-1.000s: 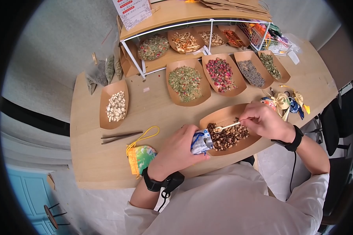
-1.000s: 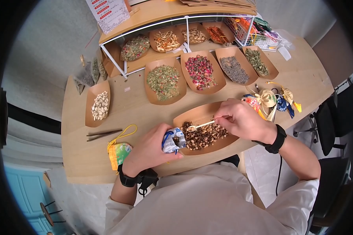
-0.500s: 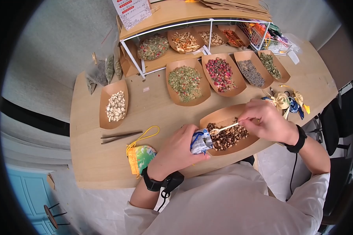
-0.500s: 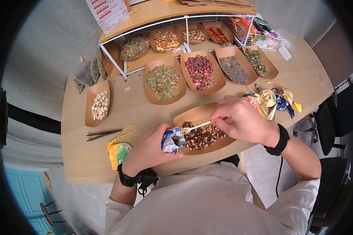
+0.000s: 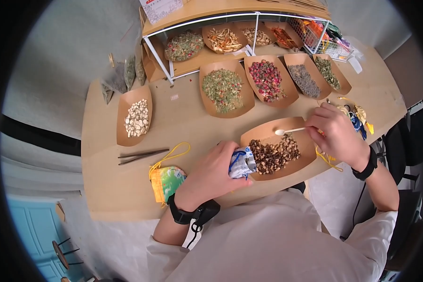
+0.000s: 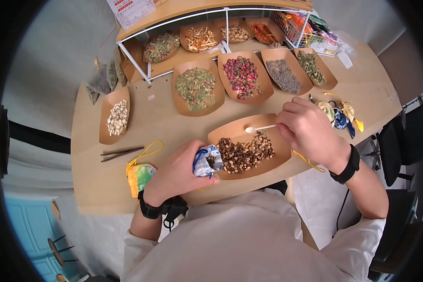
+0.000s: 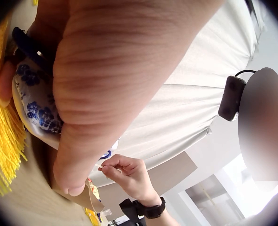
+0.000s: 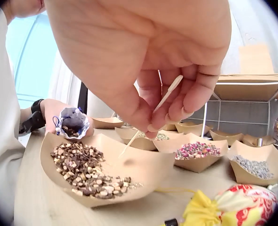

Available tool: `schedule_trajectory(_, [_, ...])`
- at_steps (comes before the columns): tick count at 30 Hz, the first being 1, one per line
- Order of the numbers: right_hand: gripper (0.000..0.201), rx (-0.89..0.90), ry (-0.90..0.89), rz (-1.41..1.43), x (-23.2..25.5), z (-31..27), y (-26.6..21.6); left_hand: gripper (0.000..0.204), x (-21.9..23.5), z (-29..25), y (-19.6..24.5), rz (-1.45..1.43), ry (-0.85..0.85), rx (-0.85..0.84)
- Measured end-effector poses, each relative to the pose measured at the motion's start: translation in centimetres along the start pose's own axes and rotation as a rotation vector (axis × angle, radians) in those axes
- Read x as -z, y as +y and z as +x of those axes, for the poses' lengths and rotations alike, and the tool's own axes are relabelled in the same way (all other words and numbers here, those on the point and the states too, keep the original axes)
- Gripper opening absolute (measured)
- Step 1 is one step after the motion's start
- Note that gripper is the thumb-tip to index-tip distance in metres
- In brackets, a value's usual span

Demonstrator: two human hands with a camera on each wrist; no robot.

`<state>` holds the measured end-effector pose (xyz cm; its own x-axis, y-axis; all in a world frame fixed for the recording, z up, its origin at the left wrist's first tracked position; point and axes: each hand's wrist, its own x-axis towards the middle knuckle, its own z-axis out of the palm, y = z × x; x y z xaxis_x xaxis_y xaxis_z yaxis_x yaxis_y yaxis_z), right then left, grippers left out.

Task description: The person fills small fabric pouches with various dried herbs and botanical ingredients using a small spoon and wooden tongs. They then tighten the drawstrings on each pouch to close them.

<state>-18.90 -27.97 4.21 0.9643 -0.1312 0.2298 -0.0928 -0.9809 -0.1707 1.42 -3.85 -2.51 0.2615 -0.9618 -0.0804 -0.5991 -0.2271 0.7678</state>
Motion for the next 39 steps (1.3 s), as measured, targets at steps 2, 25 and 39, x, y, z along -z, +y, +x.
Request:
schedule_trajectory(2, [0.007, -0.047, -0.043, -0.001, -0.2, -0.5, 0.2, 0.071, -0.1, 0.0, 0.1, -0.002, 0.0, 0.021])
schedule_trajectory(25, [0.006, -0.367, -0.137, 0.65, -2.0, -0.5, -0.8, 0.068, -0.2, 0.1, -0.4, 0.001, 0.031, -0.075])
schedule_trajectory(39, [0.01, 0.025, 0.06, -0.019, 0.0, -0.2, -1.2, 0.064, 0.1, 0.1, 0.3, -0.024, -0.009, -0.024])
